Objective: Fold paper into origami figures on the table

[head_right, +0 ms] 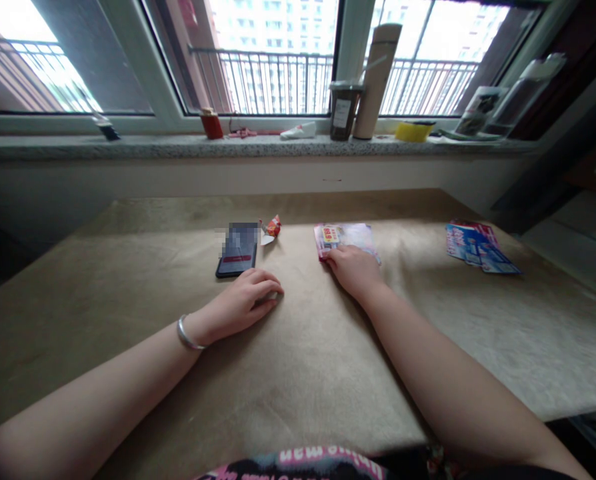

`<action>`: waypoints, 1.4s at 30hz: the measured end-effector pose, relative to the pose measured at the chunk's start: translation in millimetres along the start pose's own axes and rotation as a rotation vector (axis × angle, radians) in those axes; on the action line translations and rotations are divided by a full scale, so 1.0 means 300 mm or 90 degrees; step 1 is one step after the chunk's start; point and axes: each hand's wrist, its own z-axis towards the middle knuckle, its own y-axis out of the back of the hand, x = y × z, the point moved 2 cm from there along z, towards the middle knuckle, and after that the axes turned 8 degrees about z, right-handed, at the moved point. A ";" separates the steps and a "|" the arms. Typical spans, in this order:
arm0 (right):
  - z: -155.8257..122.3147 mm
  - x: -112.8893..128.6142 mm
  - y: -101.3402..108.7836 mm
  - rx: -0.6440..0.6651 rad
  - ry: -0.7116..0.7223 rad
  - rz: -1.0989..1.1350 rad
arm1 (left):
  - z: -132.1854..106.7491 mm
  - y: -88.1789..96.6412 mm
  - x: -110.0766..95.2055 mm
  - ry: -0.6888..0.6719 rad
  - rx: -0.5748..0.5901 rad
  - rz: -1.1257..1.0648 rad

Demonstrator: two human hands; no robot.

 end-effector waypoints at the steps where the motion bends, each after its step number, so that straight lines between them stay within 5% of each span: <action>1: -0.001 0.000 0.000 -0.003 0.002 0.006 | 0.000 0.001 0.000 0.001 0.000 0.000; 8: -0.020 0.027 0.007 -0.015 0.000 -0.010 | 0.000 -0.001 -0.003 -0.002 0.007 0.010; 20: -0.052 0.091 0.014 0.082 0.268 0.214 | 0.000 -0.004 0.000 -0.007 -0.001 0.015; 32: -0.055 0.092 0.030 0.167 0.434 0.371 | 0.003 0.011 -0.019 -0.073 -0.073 0.042; 42: -0.049 0.070 0.028 0.268 0.462 0.469 | 0.000 0.003 -0.026 -0.066 -0.075 0.105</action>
